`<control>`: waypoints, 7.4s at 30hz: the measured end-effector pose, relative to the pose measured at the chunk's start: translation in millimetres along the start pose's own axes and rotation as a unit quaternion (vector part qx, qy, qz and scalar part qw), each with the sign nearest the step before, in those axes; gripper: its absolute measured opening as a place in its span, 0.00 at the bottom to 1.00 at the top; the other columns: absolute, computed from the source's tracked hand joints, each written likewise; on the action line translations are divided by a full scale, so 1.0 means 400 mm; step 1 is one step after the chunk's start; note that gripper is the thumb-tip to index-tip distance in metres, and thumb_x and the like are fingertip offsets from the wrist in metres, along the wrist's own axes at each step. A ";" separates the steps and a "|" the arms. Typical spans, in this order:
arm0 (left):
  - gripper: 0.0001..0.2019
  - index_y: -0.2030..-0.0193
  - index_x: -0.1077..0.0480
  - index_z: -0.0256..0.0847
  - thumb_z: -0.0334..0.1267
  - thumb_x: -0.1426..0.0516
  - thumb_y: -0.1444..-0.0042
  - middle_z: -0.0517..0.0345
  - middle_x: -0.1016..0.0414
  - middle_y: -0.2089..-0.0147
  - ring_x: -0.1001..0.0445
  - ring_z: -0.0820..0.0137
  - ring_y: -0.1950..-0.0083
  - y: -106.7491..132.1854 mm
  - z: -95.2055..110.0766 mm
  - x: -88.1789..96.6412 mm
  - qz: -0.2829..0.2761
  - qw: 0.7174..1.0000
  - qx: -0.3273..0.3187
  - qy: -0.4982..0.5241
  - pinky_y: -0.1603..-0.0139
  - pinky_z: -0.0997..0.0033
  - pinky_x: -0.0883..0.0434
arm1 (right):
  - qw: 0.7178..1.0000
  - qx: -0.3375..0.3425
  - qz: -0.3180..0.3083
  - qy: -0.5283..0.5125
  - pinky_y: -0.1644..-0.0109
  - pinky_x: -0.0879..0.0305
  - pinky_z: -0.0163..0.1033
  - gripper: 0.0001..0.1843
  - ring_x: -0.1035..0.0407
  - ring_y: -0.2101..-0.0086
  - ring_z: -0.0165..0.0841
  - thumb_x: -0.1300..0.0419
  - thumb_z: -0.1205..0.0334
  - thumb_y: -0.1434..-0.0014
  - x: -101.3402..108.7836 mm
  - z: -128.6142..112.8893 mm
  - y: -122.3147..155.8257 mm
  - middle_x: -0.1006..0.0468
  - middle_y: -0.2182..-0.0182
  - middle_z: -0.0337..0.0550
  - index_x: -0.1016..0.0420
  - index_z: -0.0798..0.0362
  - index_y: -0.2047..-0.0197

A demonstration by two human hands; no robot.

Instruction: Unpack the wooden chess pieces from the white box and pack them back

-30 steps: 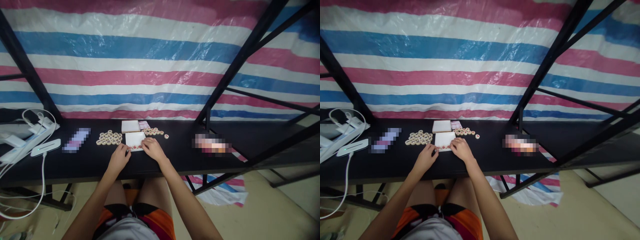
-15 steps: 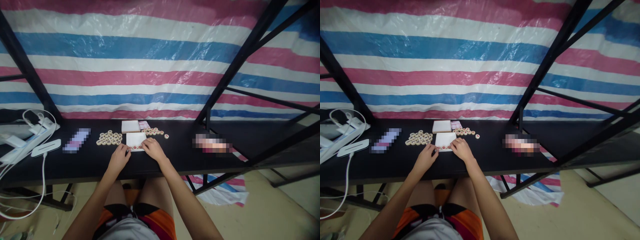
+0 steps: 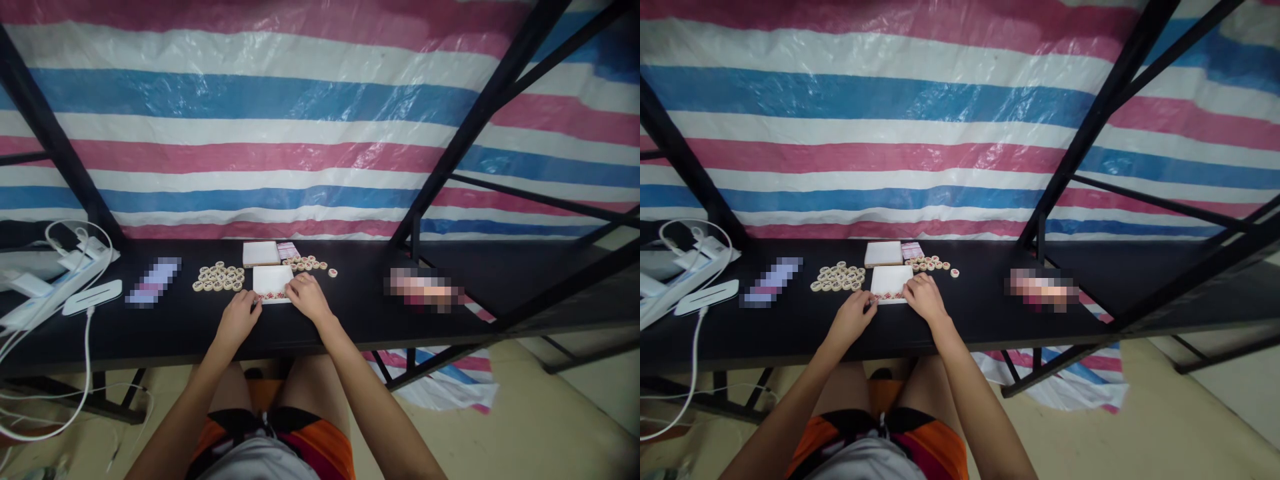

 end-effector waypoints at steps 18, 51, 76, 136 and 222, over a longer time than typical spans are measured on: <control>0.07 0.65 0.33 0.41 0.35 0.50 0.39 0.56 0.31 0.65 0.30 0.67 0.59 0.002 -0.002 0.000 0.010 1.000 -0.007 0.023 0.57 0.70 0.34 | 0.937 -0.340 0.010 0.082 0.44 0.47 0.48 0.21 0.45 0.43 0.45 0.49 0.65 0.42 -0.013 0.168 0.037 0.34 0.44 0.55 0.29 0.55 0.46; 0.07 0.64 0.32 0.40 0.35 0.50 0.39 0.55 0.31 0.63 0.30 0.68 0.59 0.002 0.005 0.000 0.010 1.000 -0.019 0.018 0.58 0.70 0.33 | 0.978 -0.021 0.096 -0.186 0.51 0.39 0.41 0.06 0.36 0.59 0.36 0.48 0.69 0.45 -0.002 0.040 0.000 0.28 0.65 0.44 0.31 0.51 0.66; 0.08 0.65 0.33 0.40 0.36 0.51 0.38 0.55 0.32 0.65 0.30 0.68 0.61 -0.001 0.006 0.003 0.008 0.999 -0.029 0.015 0.60 0.70 0.33 | 0.992 0.047 -0.044 -0.104 0.52 0.43 0.38 0.09 0.33 0.59 0.33 0.46 0.61 0.38 -0.021 -0.035 -0.013 0.23 0.66 0.43 0.27 0.53 0.65; 0.09 0.67 0.33 0.41 0.37 0.51 0.38 0.57 0.31 0.67 0.32 0.68 0.64 0.002 0.011 0.008 -0.007 0.998 -0.036 0.054 0.61 0.69 0.35 | 0.955 -0.280 -0.016 0.100 0.42 0.45 0.52 0.26 0.51 0.38 0.48 0.51 0.65 0.40 -0.050 0.196 -0.009 0.44 0.36 0.52 0.39 0.53 0.38; 0.08 0.64 0.32 0.41 0.37 0.51 0.39 0.57 0.31 0.66 0.32 0.68 0.62 0.000 -0.005 -0.006 -0.013 0.998 -0.020 0.055 0.61 0.70 0.35 | 0.964 -0.266 0.009 0.025 0.50 0.40 0.48 0.18 0.36 0.52 0.44 0.47 0.66 0.43 -0.060 0.099 -0.019 0.31 0.48 0.57 0.29 0.54 0.48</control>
Point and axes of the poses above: each hand's wrist, its own y-axis away from the middle knuckle, its own x-axis out of the back of the hand, z = x × y, the point moved 4 cm from there along -y, towards the middle knuckle
